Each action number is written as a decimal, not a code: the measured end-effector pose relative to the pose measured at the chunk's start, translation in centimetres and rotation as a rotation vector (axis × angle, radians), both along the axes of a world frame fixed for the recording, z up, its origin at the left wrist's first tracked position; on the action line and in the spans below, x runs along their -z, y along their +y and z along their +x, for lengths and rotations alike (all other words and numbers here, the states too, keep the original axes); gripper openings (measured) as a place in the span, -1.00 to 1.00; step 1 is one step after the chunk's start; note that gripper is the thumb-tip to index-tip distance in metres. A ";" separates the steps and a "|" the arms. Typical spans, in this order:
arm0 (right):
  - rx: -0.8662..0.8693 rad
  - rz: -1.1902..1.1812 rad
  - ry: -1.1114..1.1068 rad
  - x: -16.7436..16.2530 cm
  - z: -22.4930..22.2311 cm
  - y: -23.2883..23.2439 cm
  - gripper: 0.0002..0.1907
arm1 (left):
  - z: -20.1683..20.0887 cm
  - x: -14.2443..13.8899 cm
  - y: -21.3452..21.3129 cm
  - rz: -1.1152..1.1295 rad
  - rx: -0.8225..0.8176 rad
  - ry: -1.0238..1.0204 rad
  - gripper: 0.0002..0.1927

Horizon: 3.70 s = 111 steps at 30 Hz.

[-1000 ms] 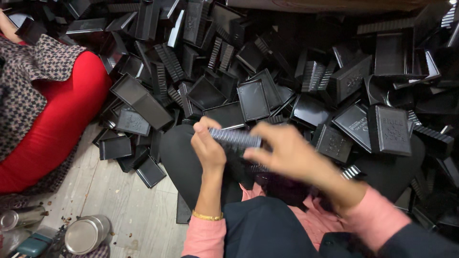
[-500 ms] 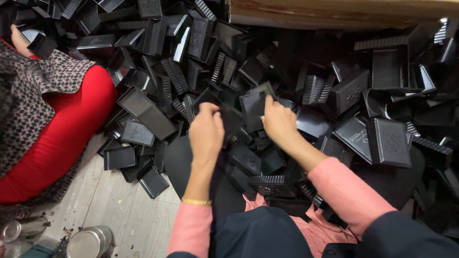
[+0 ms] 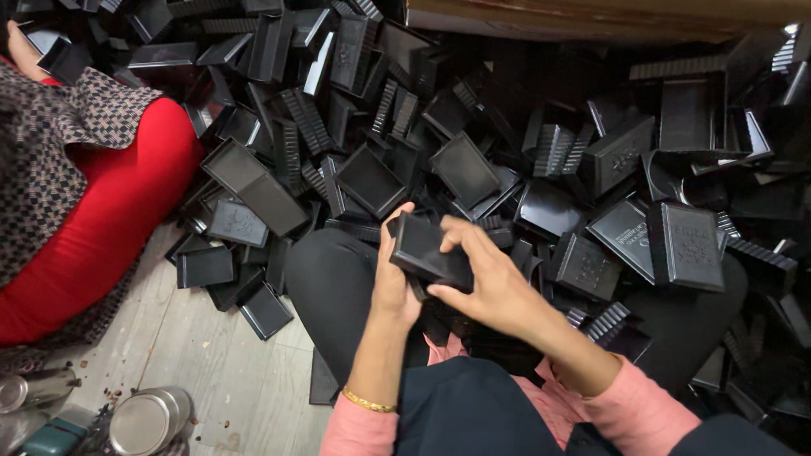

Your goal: The person sits on the floor and repeatedly picks up small black plastic parts from a large pile. They align and press the parts together by hand, then place the assembled units into a nearby cardboard box.

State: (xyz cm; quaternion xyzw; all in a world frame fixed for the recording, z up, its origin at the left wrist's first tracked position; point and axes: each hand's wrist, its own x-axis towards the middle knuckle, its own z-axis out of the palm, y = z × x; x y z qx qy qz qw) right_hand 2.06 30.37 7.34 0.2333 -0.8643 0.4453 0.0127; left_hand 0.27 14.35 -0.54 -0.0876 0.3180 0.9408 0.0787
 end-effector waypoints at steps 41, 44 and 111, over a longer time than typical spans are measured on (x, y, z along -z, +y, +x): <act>0.212 -0.868 -0.242 -6.8 -13.0 7.1 -0.74 | -8.5 -1.6 -2.3 -1.525 -0.152 0.095 -0.51; 0.297 -0.011 -0.109 -1.8 -14.3 5.5 -0.77 | -11.4 -0.4 -1.8 -1.696 -0.022 0.056 -0.49; -0.110 0.386 0.303 -1.6 -20.7 3.2 -0.36 | -7.8 3.3 1.2 -1.729 -0.230 0.482 -0.73</act>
